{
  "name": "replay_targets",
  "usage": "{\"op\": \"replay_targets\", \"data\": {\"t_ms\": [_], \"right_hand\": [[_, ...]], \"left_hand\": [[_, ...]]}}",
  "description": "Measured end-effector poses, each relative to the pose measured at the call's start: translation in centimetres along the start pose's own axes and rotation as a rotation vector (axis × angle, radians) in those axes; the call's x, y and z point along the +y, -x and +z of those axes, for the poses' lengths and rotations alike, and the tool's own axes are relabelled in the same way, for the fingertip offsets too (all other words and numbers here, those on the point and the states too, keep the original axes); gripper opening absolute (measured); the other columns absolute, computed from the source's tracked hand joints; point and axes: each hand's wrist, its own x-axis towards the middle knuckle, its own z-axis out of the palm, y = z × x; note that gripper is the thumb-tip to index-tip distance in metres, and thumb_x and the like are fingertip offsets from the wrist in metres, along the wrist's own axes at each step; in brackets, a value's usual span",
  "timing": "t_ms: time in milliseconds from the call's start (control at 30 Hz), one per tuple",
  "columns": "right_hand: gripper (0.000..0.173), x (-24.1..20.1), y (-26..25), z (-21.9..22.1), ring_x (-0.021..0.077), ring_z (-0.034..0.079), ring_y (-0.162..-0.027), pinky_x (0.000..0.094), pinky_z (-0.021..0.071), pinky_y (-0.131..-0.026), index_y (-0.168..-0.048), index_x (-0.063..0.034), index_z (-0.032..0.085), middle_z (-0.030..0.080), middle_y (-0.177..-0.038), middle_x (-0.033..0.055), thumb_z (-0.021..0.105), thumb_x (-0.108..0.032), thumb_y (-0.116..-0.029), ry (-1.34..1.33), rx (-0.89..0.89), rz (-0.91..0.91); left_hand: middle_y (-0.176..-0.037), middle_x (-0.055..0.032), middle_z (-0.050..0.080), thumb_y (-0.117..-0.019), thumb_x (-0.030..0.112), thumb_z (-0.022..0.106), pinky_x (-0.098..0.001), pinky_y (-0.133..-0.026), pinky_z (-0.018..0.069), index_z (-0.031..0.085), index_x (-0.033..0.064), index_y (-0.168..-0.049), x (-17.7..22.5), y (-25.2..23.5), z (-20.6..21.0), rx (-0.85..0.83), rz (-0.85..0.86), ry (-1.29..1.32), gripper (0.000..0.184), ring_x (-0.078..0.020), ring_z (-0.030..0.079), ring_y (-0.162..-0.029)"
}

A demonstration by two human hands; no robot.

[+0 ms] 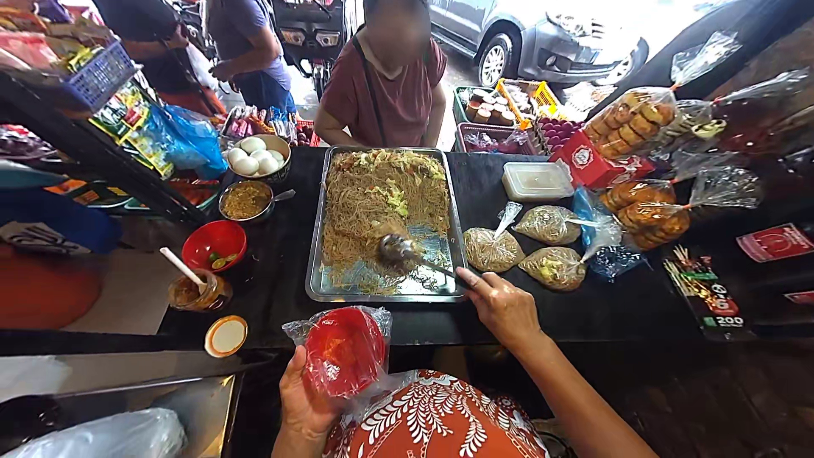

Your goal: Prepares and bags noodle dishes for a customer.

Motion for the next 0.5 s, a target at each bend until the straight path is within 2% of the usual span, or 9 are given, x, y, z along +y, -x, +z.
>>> {"op": "replay_targets", "data": {"t_ms": [100,167,200,267,300,400,467,500], "right_hand": [[0.037,0.5,-1.0,-1.3,0.0398,0.072,-0.079,0.0598,0.0562,-0.062,-0.136,-0.0244,0.068,0.073,-0.099,0.0182,0.062,-0.025,-0.1001,-0.060,-0.082,0.161],[0.040,0.8,-1.1,-2.3,0.0473,0.070,-0.098,0.0719,0.0525,-0.078,-0.142,-0.0212,0.063,0.071,-0.115,0.0220,0.063,-0.025,-0.1020,-0.178,-0.229,0.301],[0.042,1.1,-1.0,-2.3,0.0472,0.068,-0.106,0.0734,0.0504,-0.085,-0.144,-0.0192,0.060,0.069,-0.122,0.0219,0.062,-0.026,-0.1029,-0.252,-0.276,0.352],[0.044,1.8,-1.2,-2.1,0.0374,0.066,-0.117,0.0656,0.0494,-0.097,-0.146,-0.0157,0.057,0.066,-0.134,0.0166,0.061,-0.025,-0.1037,-0.421,-0.294,0.425],[0.043,1.8,-1.3,-2.2,0.0323,0.068,-0.112,0.0603,0.0520,-0.095,-0.146,-0.0147,0.057,0.067,-0.132,0.0150,0.060,-0.024,-0.1041,-0.508,-0.296,0.464],[0.042,1.1,-2.2,-2.2,0.0245,0.066,-0.082,0.0478,0.0550,-0.077,-0.147,-0.0117,0.052,0.069,-0.112,0.0159,0.054,-0.026,-0.1067,-0.630,-0.325,0.563],[0.043,0.0,-3.3,-2.1,0.0251,0.066,-0.081,0.0472,0.0544,-0.077,-0.148,-0.0107,0.050,0.068,-0.108,0.0175,0.051,-0.026,-0.1083,-0.602,-0.347,0.584],[0.042,-0.6,-3.6,-2.0,0.0289,0.068,-0.087,0.0512,0.0544,-0.082,-0.148,-0.0101,0.050,0.069,-0.110,0.0193,0.050,-0.026,-0.1088,-0.562,-0.358,0.571]], "left_hand": [[-0.102,-0.0135,0.075,-0.0781,0.043,0.082,-0.0450,-0.081,0.0634,0.074,0.0103,-0.109,0.0,-0.5,0.4,0.066,0.043,-0.090,0.046,-0.0242,0.075,-0.094],[-0.102,-0.0145,0.075,-0.0772,0.043,0.083,-0.0468,-0.082,0.0629,0.072,0.0085,-0.109,0.0,-0.1,-0.1,0.093,0.033,-0.101,0.048,-0.0258,0.074,-0.095],[-0.103,-0.0160,0.074,-0.0765,0.040,0.084,-0.0485,-0.084,0.0622,0.072,0.0069,-0.109,0.1,0.1,-0.5,0.090,0.012,-0.071,0.049,-0.0274,0.074,-0.096],[-0.104,-0.0178,0.074,-0.0769,0.038,0.084,-0.0499,-0.085,0.0616,0.071,0.0057,-0.110,0.2,-0.2,-0.6,0.083,-0.009,-0.018,0.048,-0.0288,0.074,-0.098],[-0.105,-0.0179,0.074,-0.0784,0.038,0.083,-0.0498,-0.086,0.0616,0.071,0.0057,-0.112,0.2,-0.3,-0.5,0.073,-0.016,-0.005,0.048,-0.0288,0.074,-0.099],[-0.107,-0.0173,0.074,-0.0809,0.039,0.081,-0.0489,-0.086,0.0616,0.072,0.0063,-0.113,0.3,-0.4,0.3,0.039,-0.035,0.003,0.047,-0.0283,0.074,-0.100],[-0.107,-0.0169,0.074,-0.0801,0.040,0.081,-0.0485,-0.086,0.0620,0.072,0.0073,-0.113,0.4,-0.9,1.1,0.034,-0.036,-0.006,0.048,-0.0282,0.074,-0.099],[-0.107,-0.0170,0.074,-0.0801,0.040,0.082,-0.0488,-0.086,0.0620,0.072,0.0074,-0.114,0.5,-1.0,1.3,0.029,-0.040,-0.009,0.048,-0.0283,0.074,-0.100]]}}
